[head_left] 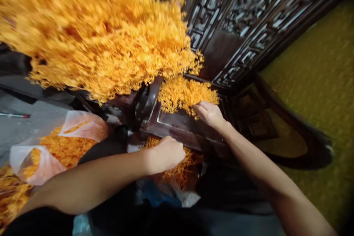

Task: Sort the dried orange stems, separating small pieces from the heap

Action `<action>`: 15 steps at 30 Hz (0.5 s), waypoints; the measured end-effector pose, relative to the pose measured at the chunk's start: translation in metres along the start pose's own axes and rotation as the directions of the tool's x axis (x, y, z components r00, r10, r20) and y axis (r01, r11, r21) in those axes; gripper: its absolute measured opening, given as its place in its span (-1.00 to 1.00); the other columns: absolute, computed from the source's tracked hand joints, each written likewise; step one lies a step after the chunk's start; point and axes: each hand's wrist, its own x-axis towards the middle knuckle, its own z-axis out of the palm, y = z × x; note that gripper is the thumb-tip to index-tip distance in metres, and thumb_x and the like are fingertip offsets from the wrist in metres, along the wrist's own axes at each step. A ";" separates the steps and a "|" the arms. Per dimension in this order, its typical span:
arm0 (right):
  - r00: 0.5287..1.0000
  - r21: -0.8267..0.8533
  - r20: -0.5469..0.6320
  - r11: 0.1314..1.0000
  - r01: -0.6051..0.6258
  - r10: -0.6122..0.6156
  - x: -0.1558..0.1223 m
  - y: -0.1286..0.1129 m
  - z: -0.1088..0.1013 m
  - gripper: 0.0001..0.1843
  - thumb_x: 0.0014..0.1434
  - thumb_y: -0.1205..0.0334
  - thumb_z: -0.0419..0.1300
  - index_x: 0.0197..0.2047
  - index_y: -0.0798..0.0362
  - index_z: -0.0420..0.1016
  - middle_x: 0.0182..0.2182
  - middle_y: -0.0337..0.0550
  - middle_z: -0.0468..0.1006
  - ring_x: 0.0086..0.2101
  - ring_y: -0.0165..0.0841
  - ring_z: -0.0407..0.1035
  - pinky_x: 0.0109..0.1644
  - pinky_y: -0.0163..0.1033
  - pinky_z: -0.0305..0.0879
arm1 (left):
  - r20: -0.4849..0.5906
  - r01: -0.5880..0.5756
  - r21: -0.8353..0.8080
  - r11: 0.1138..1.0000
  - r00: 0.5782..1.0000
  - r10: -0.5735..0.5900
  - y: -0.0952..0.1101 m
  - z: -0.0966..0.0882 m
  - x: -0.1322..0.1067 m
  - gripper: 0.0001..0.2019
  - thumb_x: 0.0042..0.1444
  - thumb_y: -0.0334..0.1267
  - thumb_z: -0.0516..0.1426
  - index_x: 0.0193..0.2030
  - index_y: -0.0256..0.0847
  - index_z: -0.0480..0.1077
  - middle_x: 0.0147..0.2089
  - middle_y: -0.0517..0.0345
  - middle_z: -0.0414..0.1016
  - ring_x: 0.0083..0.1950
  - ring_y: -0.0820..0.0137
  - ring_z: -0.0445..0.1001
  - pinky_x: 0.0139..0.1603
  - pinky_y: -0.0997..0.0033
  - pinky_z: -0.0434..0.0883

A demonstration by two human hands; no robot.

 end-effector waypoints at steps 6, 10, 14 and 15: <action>0.897 -0.065 -0.441 0.997 -0.050 0.017 0.107 0.022 -0.075 -0.69 0.40 0.30 0.13 0.17 0.03 0.49 0.00 0.03 0.63 -0.05 -0.17 0.51 -0.03 -0.08 0.42 | -0.679 0.261 0.255 0.931 0.734 -0.020 -0.050 -0.046 0.000 -0.78 0.39 -0.35 0.03 -0.12 -0.27 0.51 -0.14 -0.07 0.63 -0.05 0.14 0.59 -0.04 0.07 0.43; 0.887 0.105 -0.444 0.990 -0.094 0.131 0.183 0.010 -0.107 -0.56 0.40 0.24 0.07 0.31 -0.01 0.39 0.19 0.13 0.49 0.18 -0.01 0.38 0.19 0.16 0.34 | -0.896 0.484 0.124 0.866 0.430 -0.112 -0.077 -0.074 -0.006 -0.72 0.42 -0.32 -0.02 0.05 -0.21 0.51 0.15 -0.11 0.60 0.18 0.13 0.51 0.22 -0.07 0.34; 0.951 0.134 -0.299 0.990 -0.038 0.077 0.241 -0.019 -0.119 -0.35 0.39 0.15 0.07 0.49 0.06 0.16 0.36 0.18 0.34 0.33 0.06 0.22 0.33 0.22 0.25 | -0.956 0.643 -0.126 0.756 0.126 -0.266 -0.094 -0.082 -0.008 -0.60 0.34 -0.32 0.06 0.27 -0.26 0.42 0.49 -0.22 0.29 0.54 0.01 0.18 0.54 -0.24 0.01; 0.976 0.116 -0.216 0.993 -0.003 0.028 0.251 -0.026 -0.121 -0.34 0.39 0.14 0.09 0.49 0.07 0.16 0.33 0.18 0.37 0.31 0.06 0.26 0.32 0.22 0.26 | -0.946 0.666 -0.176 0.725 0.090 -0.312 -0.096 -0.081 -0.007 -0.56 0.31 -0.32 0.08 0.31 -0.30 0.39 0.53 -0.26 0.21 0.58 -0.03 0.10 0.57 -0.29 -0.06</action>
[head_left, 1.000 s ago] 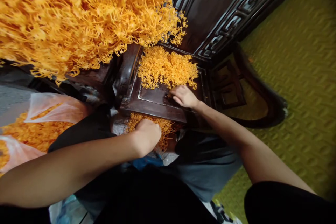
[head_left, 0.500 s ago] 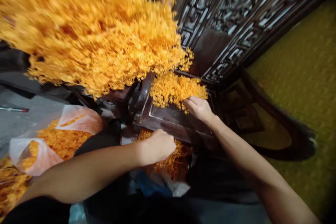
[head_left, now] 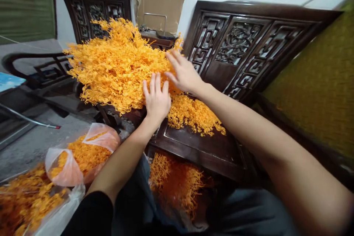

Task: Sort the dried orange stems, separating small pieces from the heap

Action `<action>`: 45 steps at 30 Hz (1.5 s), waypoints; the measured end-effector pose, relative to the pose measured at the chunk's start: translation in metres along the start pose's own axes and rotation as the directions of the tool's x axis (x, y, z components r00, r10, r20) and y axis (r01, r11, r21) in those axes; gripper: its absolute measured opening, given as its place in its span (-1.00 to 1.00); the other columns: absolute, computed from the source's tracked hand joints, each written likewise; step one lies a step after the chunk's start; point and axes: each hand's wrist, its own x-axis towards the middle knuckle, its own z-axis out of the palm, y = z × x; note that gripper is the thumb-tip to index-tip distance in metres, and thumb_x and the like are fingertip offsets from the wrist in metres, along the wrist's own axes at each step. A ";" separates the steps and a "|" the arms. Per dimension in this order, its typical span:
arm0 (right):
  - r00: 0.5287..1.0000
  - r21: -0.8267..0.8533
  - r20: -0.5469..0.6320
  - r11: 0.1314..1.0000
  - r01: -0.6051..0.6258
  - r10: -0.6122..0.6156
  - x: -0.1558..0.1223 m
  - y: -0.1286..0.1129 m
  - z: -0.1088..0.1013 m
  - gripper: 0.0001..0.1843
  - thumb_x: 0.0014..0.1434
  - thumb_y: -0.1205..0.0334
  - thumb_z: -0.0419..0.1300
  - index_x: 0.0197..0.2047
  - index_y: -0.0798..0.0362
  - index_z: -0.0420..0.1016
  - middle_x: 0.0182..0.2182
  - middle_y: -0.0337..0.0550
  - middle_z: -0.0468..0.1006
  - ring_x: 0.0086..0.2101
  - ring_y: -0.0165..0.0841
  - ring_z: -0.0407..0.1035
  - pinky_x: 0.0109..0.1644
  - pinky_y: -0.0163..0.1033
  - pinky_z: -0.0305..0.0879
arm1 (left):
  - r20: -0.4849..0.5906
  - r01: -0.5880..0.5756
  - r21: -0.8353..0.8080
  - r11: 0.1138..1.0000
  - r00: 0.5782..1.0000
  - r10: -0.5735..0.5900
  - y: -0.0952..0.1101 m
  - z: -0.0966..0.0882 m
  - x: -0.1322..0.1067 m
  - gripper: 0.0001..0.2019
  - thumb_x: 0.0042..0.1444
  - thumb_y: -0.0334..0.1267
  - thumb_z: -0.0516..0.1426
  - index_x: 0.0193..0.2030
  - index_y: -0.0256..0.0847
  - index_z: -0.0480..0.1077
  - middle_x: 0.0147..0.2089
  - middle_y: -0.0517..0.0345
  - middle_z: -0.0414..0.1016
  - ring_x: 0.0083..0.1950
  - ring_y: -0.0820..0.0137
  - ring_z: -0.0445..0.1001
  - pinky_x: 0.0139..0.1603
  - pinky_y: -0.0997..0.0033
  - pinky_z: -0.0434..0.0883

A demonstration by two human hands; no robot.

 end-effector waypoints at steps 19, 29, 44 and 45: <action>0.889 0.416 -0.244 0.870 -0.266 0.388 0.033 0.041 -0.029 -0.36 0.34 -0.31 0.09 0.11 0.10 0.50 -0.22 0.00 0.64 -0.18 -0.13 0.54 -0.03 0.06 0.52 | 0.170 0.088 0.051 0.995 0.981 -0.096 -0.007 -0.008 -0.004 -0.55 0.28 -0.27 0.10 0.29 -0.24 0.43 0.52 -0.26 0.23 0.58 -0.03 0.07 0.51 -0.26 0.07; 0.988 0.061 0.145 0.997 0.038 -0.047 0.099 -0.010 -0.021 -0.43 0.37 0.22 0.07 0.41 0.06 0.29 0.20 0.04 0.53 0.16 -0.09 0.43 0.25 0.02 0.35 | 0.178 0.091 0.082 0.992 0.979 -0.104 0.012 0.001 -0.007 -0.57 0.27 -0.34 0.09 0.24 -0.41 0.42 0.52 -0.43 0.19 0.60 -0.08 0.03 0.54 -0.33 0.02; 0.953 0.304 -0.167 0.932 -0.195 0.254 0.123 0.014 -0.049 -0.76 0.36 0.26 0.25 -0.30 0.01 0.25 -0.32 -0.32 0.37 -0.26 -0.51 0.13 0.00 -0.36 0.18 | 0.037 0.184 -0.040 0.982 0.982 -0.183 -0.021 -0.014 0.009 -0.46 0.28 -0.17 0.15 0.38 -0.20 0.36 0.60 -0.16 0.07 0.66 -0.06 -0.12 0.58 -0.48 -0.29; 0.937 0.362 -0.208 0.912 -0.193 0.281 0.121 0.012 -0.045 -0.78 0.37 0.31 0.22 -0.28 0.00 0.24 -0.31 -0.33 0.38 -0.25 -0.52 0.15 -0.01 -0.37 0.19 | 0.038 0.182 -0.027 0.983 0.983 -0.181 -0.022 -0.013 0.008 -0.48 0.28 -0.16 0.15 0.36 -0.20 0.37 0.60 -0.16 0.08 0.66 -0.05 -0.11 0.58 -0.48 -0.26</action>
